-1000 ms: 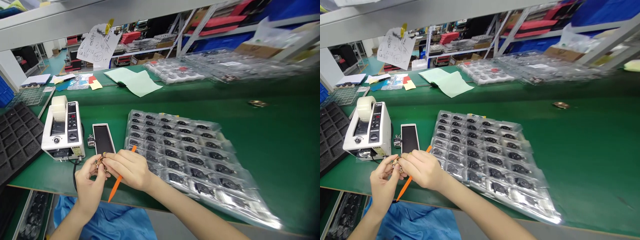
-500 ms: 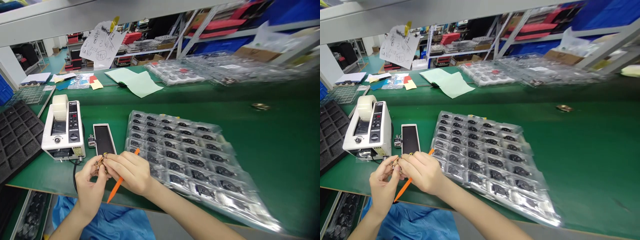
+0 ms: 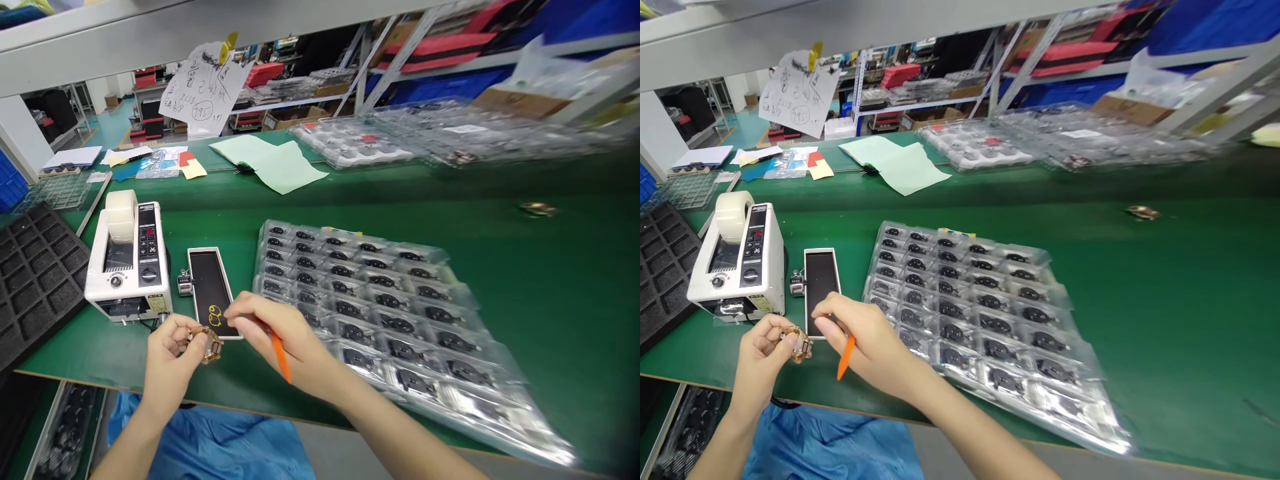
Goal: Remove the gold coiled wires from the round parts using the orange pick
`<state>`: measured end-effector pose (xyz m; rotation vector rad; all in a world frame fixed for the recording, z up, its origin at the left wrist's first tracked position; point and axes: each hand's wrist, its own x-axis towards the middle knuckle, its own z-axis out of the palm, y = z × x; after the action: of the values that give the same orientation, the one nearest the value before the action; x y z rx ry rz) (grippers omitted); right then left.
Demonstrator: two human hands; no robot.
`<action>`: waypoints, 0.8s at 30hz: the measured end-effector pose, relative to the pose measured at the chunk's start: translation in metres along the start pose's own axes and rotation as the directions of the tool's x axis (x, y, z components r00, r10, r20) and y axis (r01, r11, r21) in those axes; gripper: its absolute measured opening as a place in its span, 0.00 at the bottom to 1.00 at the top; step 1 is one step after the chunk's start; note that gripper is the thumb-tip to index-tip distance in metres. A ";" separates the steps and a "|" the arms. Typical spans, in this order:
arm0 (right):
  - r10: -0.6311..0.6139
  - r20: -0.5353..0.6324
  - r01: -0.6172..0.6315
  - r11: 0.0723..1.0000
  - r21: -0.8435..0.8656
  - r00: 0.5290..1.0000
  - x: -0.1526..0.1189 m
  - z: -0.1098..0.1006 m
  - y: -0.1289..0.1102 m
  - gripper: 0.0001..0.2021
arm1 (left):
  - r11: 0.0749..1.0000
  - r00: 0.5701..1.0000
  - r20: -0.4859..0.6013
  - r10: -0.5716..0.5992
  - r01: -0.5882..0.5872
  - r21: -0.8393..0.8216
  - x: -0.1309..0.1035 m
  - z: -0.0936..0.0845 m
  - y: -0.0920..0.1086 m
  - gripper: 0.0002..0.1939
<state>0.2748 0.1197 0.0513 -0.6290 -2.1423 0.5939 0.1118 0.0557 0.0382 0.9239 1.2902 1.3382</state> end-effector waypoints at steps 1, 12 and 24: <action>0.019 0.115 -0.021 1.000 0.015 0.993 0.002 -0.004 0.000 0.09 | 0.999 0.999 0.030 -0.024 0.025 -0.030 0.001 -0.002 0.000 0.08; 0.028 0.450 -0.105 0.983 0.147 0.892 -0.001 0.000 -0.003 0.19 | 0.997 0.983 0.170 -0.075 0.079 -0.013 0.003 -0.005 0.003 0.10; 0.205 0.448 -0.361 0.884 0.297 0.870 -0.008 0.007 -0.007 0.25 | 0.999 0.988 0.152 0.026 -0.029 0.020 0.001 -0.009 -0.002 0.16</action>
<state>0.2719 0.1080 0.0476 -0.6585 -2.2301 1.3689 0.1035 0.0551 0.0349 1.0423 1.1813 1.2513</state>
